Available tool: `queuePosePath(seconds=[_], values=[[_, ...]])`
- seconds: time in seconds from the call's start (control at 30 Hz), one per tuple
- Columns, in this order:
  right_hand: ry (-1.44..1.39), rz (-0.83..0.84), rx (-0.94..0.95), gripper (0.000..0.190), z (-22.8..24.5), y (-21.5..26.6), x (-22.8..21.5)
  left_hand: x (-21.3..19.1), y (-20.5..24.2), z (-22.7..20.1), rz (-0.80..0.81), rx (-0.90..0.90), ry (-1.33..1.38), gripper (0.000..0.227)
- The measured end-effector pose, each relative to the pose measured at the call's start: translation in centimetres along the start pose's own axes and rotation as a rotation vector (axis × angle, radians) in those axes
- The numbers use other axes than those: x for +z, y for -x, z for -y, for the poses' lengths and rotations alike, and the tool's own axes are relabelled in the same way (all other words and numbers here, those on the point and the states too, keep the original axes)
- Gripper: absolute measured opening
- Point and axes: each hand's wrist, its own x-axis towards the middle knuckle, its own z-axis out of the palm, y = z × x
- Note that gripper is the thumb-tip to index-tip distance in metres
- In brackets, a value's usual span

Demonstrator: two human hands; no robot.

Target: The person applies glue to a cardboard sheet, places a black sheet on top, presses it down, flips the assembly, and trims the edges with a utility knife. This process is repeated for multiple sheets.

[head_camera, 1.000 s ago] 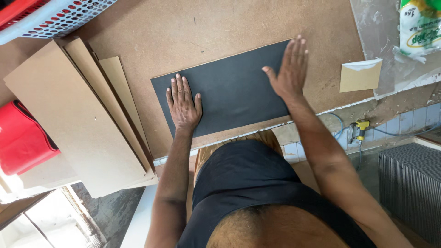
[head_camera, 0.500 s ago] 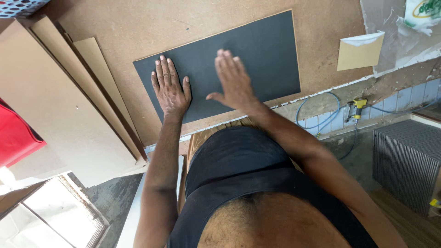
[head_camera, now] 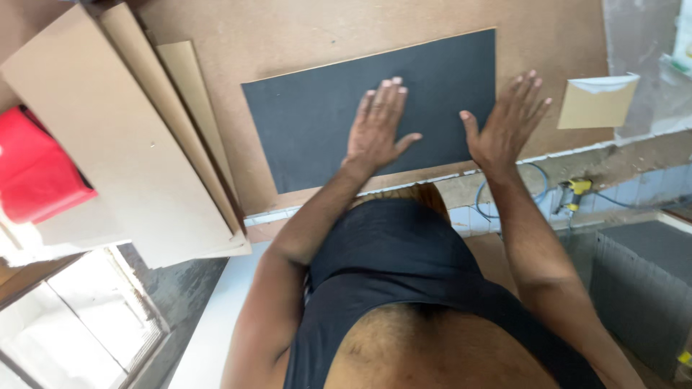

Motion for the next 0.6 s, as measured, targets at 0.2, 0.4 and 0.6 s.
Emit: queuePosePath(seconds=[0.2,0.4,0.6], values=[[-0.046,0.087,0.042,0.11,1.8,0.5,-3.2,1.4,1.6,6.8,-0.009,-0.093,-0.03,0.103],[-0.104,0.08,0.028,0.108,2.7,0.6,-4.4,3.8,7.7,20.7,-0.393,-0.433,0.047,0.106],[-0.018,0.031,-0.111,0.093,7.4,0.3,-4.3,4.3,8.5,21.1,-0.37,-0.466,0.091,0.098]])
